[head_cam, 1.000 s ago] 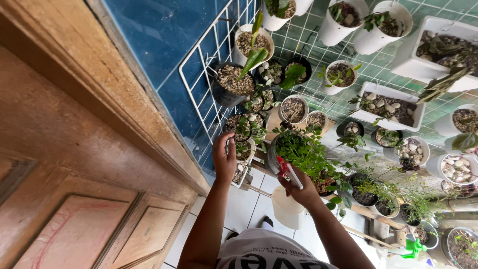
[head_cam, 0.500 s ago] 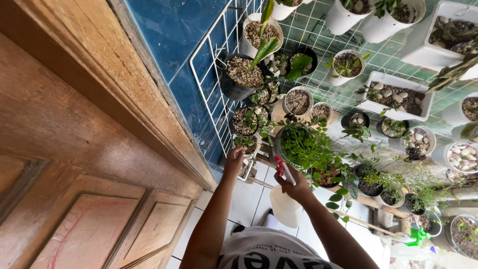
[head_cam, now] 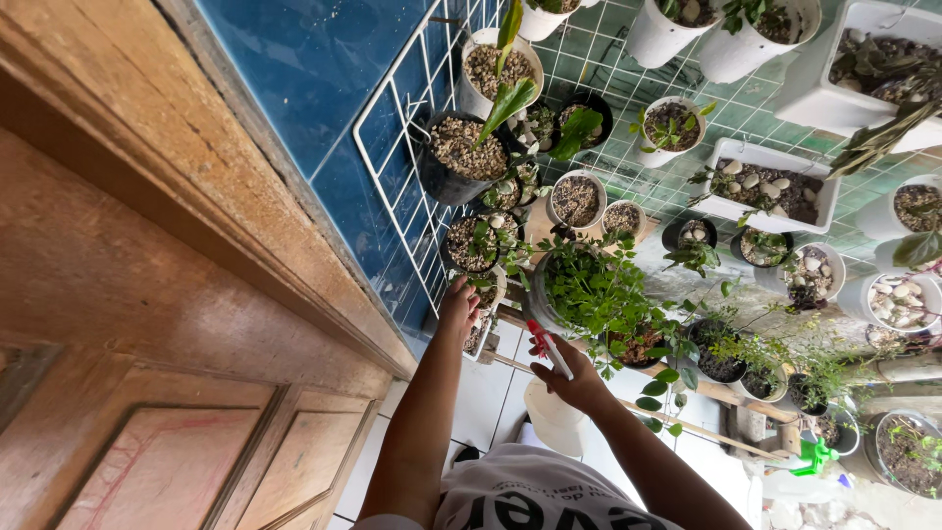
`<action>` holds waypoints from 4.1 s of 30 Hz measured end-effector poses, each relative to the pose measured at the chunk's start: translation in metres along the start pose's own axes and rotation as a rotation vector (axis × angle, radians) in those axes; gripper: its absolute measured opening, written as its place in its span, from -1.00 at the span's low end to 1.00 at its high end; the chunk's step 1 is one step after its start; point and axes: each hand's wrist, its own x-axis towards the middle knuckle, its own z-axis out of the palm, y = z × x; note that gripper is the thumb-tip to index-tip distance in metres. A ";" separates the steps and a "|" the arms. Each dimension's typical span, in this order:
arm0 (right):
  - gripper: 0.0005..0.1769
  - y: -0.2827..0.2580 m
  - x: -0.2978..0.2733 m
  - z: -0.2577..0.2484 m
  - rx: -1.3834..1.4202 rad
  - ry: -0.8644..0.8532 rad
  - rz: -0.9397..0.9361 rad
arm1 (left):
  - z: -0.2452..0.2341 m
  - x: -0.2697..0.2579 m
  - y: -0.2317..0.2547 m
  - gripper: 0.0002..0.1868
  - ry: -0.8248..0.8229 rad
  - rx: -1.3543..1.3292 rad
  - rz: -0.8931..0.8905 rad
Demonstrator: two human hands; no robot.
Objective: The person uses a white spray bottle to mist a variety of potted plants arranged on a wall-mounted wire grid and a lower shelf. They systematically move from one plant to the next, spraying the leaves and soil of each pot.
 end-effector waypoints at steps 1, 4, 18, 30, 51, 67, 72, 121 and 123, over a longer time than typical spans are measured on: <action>-0.43 0.001 0.000 -0.001 0.004 0.001 -0.007 | 0.002 0.002 0.000 -0.50 0.005 -0.005 -0.008; -0.45 0.008 0.003 -0.005 0.021 0.000 -0.043 | 0.007 0.006 0.001 -0.53 0.026 -0.016 0.000; -0.44 0.009 0.017 -0.017 0.007 0.006 -0.043 | 0.010 0.004 -0.001 -0.72 0.117 0.066 0.147; -0.40 0.037 0.031 -0.017 -0.011 0.000 -0.012 | 0.011 -0.001 -0.007 -0.73 0.145 0.095 0.416; -0.65 0.059 0.006 0.037 0.114 0.172 0.054 | -0.007 -0.005 -0.006 -0.72 0.187 0.613 0.524; -0.72 0.038 0.008 0.047 0.085 0.050 -0.078 | -0.006 -0.002 -0.002 -0.74 0.046 0.428 0.581; -0.69 0.040 0.012 0.043 0.083 0.067 -0.067 | -0.004 0.000 -0.004 -0.64 -0.016 0.248 0.450; -0.61 0.003 -0.030 0.041 -0.017 0.037 -0.061 | -0.010 -0.012 -0.002 -0.45 -0.033 -0.002 0.133; -0.62 0.004 -0.030 0.043 -0.023 0.038 -0.064 | -0.010 -0.011 0.000 -0.32 -0.084 -0.041 0.116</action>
